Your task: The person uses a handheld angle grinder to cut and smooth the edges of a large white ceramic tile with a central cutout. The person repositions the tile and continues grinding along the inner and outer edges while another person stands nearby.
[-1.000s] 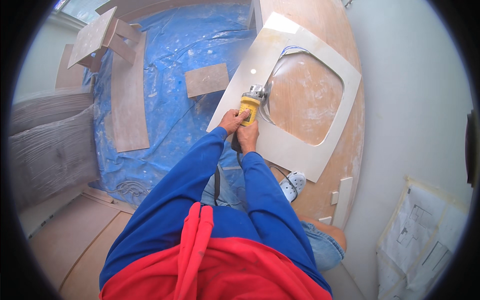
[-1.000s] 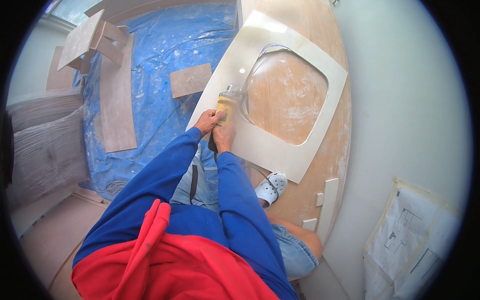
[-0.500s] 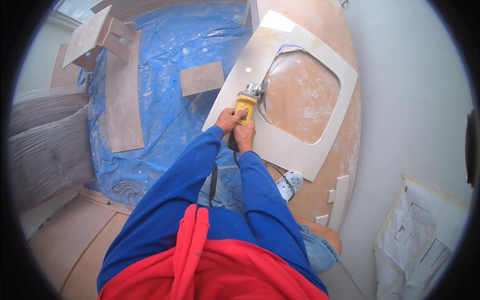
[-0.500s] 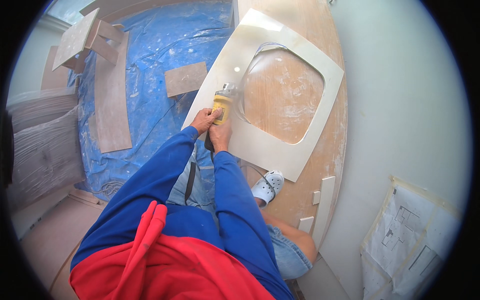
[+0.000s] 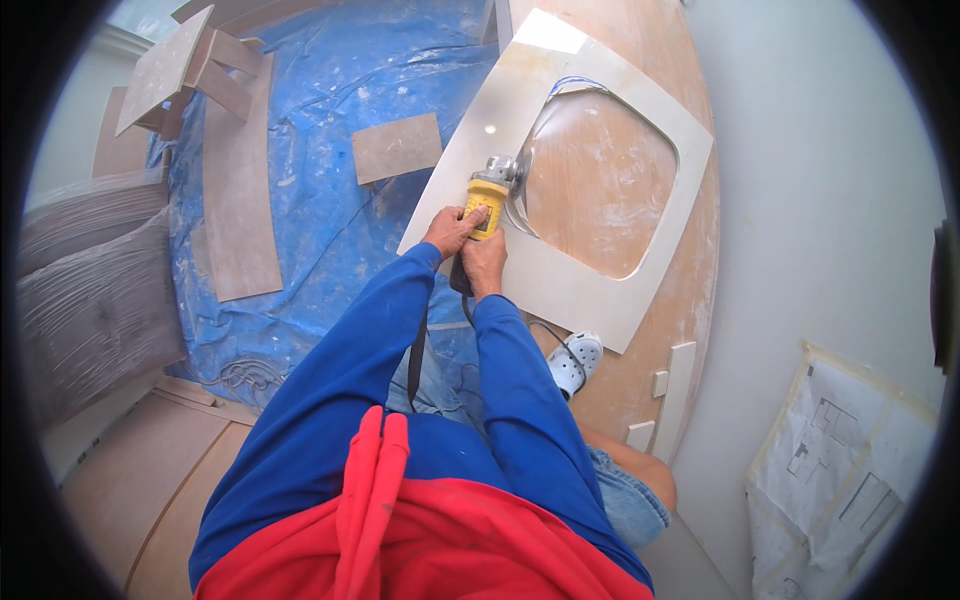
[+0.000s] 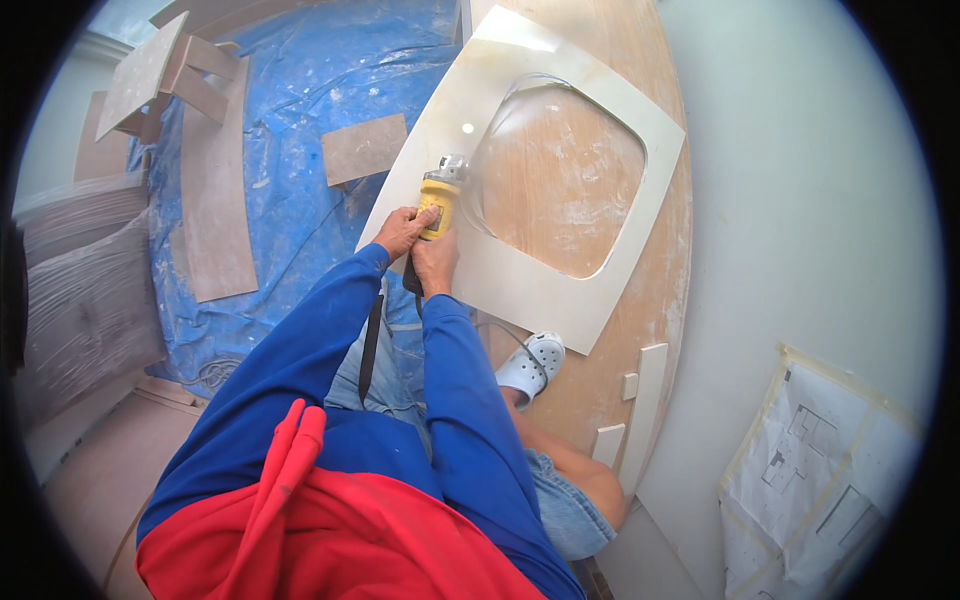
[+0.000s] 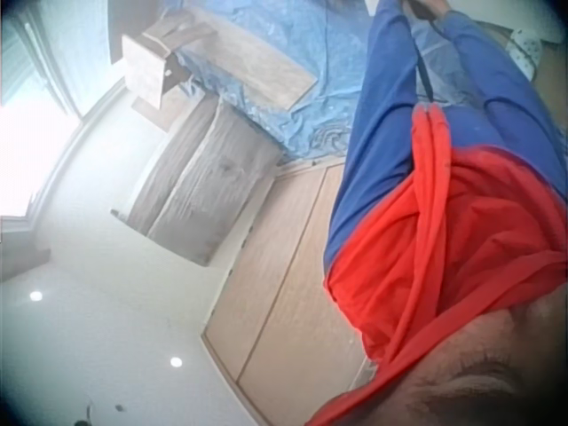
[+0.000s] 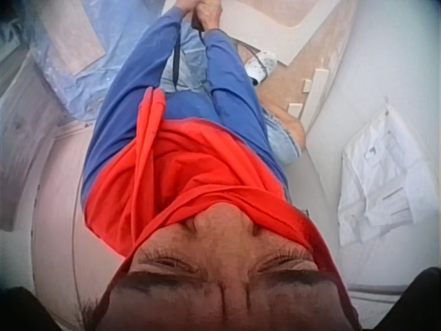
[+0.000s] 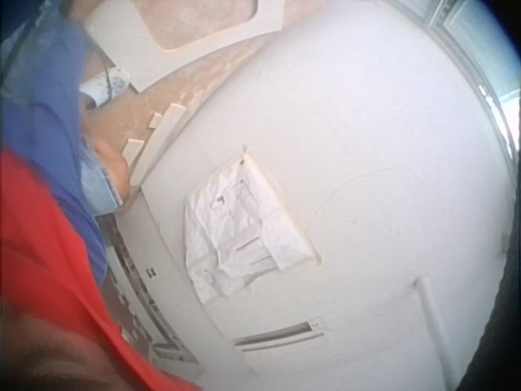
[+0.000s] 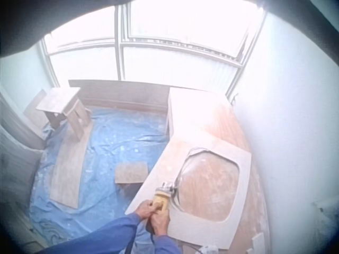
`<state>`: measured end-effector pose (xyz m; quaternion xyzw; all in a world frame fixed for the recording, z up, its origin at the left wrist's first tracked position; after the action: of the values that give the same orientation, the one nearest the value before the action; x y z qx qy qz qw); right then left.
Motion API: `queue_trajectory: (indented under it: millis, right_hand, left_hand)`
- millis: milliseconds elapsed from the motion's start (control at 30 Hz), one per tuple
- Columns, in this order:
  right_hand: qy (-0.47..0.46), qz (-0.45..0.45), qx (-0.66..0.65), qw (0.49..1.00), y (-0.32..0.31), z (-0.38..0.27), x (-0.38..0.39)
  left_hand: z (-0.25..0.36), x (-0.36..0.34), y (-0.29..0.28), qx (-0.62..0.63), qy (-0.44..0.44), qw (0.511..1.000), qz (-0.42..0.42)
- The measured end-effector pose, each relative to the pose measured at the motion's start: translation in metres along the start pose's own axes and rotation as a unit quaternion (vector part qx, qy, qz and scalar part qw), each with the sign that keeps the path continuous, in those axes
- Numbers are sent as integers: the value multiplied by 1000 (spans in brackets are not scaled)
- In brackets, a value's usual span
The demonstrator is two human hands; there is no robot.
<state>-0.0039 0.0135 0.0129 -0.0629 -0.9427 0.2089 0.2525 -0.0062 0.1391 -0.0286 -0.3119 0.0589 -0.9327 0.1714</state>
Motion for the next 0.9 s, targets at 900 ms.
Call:
queue_trajectory:
  millis: [900]
  right_hand:
    - [9,-5,-15,1000,1,1,2]
  left_hand:
    - [-2,-1,-2,-1,-3,1000,6]
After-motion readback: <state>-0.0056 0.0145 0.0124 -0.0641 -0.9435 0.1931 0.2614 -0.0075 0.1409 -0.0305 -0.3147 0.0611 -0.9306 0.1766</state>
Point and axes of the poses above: each hand's wrist, its own x-axis away from the middle knuckle, its own y-axis out of the palm, z = x × y, the point moved 6 cm from there along -x, towards the middle knuckle, and after that the axes turned 11 degrees about z, right-handed, at the moved point
